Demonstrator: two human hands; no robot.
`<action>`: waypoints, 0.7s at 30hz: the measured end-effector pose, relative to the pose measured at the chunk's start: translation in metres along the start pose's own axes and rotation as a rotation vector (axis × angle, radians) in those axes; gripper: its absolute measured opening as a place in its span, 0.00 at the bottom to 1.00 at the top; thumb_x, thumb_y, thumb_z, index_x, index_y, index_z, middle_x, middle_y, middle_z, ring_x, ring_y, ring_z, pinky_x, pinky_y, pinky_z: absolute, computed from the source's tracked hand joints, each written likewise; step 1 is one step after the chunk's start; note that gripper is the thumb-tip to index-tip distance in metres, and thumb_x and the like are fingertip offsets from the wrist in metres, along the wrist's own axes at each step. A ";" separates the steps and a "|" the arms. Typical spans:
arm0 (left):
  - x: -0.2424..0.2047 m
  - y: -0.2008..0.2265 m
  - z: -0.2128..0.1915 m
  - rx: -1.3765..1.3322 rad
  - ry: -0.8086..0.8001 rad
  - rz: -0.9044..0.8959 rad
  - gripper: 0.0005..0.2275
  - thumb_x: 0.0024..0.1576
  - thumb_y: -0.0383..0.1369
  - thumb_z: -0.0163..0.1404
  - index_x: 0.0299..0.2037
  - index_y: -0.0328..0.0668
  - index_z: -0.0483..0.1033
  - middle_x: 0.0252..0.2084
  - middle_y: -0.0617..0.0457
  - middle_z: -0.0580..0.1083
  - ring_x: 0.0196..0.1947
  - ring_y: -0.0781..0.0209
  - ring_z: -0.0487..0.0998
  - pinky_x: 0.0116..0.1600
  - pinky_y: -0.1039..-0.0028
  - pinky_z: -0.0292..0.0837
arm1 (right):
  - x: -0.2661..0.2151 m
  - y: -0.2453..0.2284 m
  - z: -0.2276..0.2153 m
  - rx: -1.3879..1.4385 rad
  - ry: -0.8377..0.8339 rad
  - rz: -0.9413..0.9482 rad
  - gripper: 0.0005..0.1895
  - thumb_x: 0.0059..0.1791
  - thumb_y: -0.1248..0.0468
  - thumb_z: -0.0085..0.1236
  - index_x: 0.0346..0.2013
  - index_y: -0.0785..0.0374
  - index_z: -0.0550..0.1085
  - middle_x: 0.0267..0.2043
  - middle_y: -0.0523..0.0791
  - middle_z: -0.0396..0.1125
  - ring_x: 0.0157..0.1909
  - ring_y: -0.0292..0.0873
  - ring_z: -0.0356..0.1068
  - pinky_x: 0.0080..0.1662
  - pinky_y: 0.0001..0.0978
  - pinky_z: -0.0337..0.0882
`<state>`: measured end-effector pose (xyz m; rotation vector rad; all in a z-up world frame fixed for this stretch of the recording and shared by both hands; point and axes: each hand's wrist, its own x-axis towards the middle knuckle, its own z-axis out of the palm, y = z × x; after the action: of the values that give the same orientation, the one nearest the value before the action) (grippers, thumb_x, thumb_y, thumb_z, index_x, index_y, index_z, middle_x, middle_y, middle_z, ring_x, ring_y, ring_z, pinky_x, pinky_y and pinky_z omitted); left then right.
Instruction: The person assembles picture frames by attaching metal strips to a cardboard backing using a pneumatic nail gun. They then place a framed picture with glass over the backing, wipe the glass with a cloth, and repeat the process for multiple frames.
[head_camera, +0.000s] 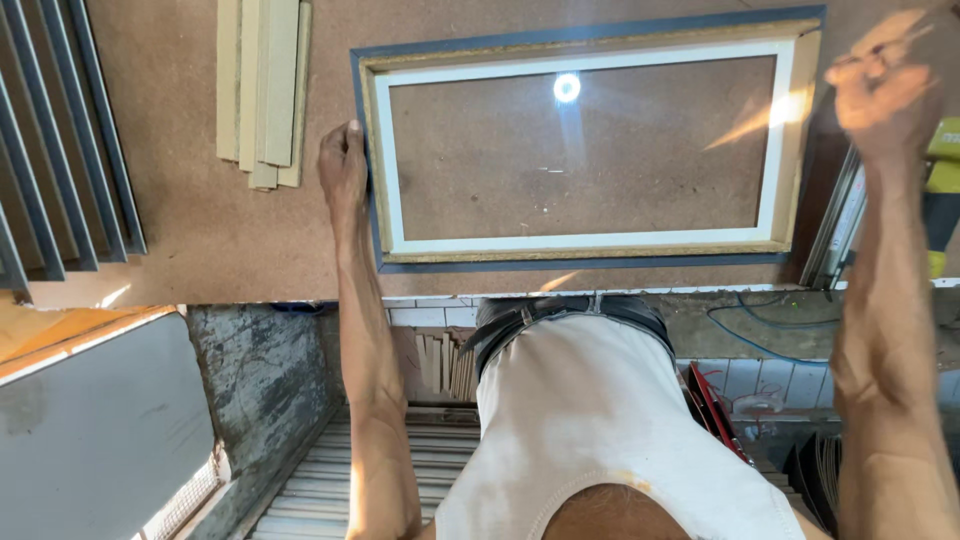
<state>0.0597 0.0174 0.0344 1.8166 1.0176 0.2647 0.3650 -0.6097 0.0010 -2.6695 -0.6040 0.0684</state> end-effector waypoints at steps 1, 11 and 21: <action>-0.001 0.001 0.004 -0.059 -0.037 -0.056 0.18 0.71 0.39 0.41 0.45 0.27 0.77 0.36 0.38 0.72 0.36 0.52 0.71 0.44 0.59 0.69 | -0.006 0.000 0.009 0.019 -0.007 0.008 0.24 0.65 0.54 0.33 0.60 0.71 0.70 0.55 0.53 0.73 0.56 0.48 0.74 0.54 0.51 0.70; 0.004 0.037 -0.053 -0.831 0.099 -0.036 0.27 0.56 0.62 0.43 0.45 0.45 0.73 0.43 0.50 0.76 0.45 0.60 0.78 0.51 0.62 0.79 | 0.008 0.023 -0.020 1.320 0.297 0.212 0.19 0.66 0.58 0.36 0.60 0.68 0.72 0.49 0.48 0.71 0.54 0.42 0.76 0.58 0.32 0.81; -0.043 -0.004 -0.087 -0.803 -0.332 0.285 0.33 0.66 0.62 0.37 0.63 0.38 0.68 0.62 0.46 0.69 0.65 0.58 0.69 0.78 0.64 0.56 | -0.089 -0.058 -0.073 1.327 -0.030 0.278 0.15 0.59 0.68 0.49 0.57 0.77 0.71 0.51 0.53 0.71 0.49 0.42 0.76 0.52 0.33 0.81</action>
<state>-0.0201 0.0432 0.0836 1.1966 0.3267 0.4505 0.2707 -0.6269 0.0873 -1.4237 -0.0730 0.4196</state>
